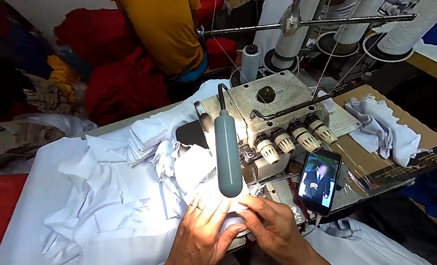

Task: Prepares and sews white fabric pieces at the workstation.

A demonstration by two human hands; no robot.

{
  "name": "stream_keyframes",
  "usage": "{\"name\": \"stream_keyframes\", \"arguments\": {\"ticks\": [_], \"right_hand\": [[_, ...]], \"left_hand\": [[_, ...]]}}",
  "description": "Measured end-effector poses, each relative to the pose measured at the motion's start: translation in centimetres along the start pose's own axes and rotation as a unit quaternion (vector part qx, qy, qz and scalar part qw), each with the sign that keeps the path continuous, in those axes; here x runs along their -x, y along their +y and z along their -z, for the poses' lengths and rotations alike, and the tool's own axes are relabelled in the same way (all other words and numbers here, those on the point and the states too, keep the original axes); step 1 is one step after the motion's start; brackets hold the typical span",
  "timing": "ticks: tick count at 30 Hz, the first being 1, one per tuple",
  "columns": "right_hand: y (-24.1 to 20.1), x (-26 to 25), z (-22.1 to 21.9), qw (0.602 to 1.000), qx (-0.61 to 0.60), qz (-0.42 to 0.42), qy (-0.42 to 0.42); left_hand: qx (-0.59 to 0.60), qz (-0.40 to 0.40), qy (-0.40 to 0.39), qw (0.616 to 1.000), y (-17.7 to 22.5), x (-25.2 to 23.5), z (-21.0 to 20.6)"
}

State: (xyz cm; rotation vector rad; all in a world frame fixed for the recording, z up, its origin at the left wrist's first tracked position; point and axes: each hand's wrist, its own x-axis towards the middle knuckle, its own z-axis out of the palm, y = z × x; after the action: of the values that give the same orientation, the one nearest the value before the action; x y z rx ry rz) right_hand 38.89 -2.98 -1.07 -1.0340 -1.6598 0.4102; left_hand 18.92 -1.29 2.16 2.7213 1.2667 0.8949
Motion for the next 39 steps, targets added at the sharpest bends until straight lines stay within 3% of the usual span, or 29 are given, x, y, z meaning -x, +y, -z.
{"name": "stream_keyframes", "arguments": {"ticks": [4, 10, 16, 21, 23, 26, 27, 29, 32, 35, 39], "right_hand": [[0.5, 0.9, -0.5, 0.998, 0.06, 0.021, 0.001], [0.5, 0.7, -1.0, 0.998, 0.057, 0.02, 0.009], [0.4, -0.4, -1.4, 0.996, 0.087, 0.022, 0.011], [0.5, 1.9, -0.8, 0.999, -0.001, -0.026, 0.027], [0.7, 3.5, 0.1, 0.992, -0.051, -0.111, 0.022], [1.9, 5.1, 1.1, 0.967, -0.1, -0.232, 0.037], [2.2, 5.5, 1.1, 0.956, -0.109, -0.268, 0.038], [2.5, 6.0, 0.8, 0.94, -0.11, -0.321, 0.035], [2.5, 5.8, 0.8, 0.936, -0.105, -0.335, 0.017], [2.4, 5.5, 1.4, 0.927, -0.127, -0.353, 0.01], [1.6, 5.7, 2.6, 0.912, -0.147, -0.382, -0.005]], "left_hand": [[0.001, 0.001, -0.006, 1.0, -0.1, 0.1, 0.1], [-0.005, -0.003, -0.026, 1.0, -1.0, -0.3, 0.6], [0.044, -0.014, -0.046, 0.998, -5.2, -3.1, 0.9], [0.071, -0.012, -0.065, 0.995, -8.3, -4.8, 1.7], [0.036, 0.024, -0.019, 0.999, -7.2, -3.6, 2.8], [-0.018, 0.007, 0.13, 0.991, -2.1, -0.5, 2.2], [0.008, -0.007, 0.126, 0.992, 0.0, 0.7, 1.2], [0.052, -0.039, 0.037, 0.997, 3.2, 2.3, -1.9], [0.0, -0.022, -0.053, 0.998, 4.6, 3.2, -6.7], [-0.022, -0.032, -0.037, 0.999, 4.6, 2.6, -7.5], [0.149, 0.038, -0.005, 0.988, 3.6, 2.7, -6.1]]}}
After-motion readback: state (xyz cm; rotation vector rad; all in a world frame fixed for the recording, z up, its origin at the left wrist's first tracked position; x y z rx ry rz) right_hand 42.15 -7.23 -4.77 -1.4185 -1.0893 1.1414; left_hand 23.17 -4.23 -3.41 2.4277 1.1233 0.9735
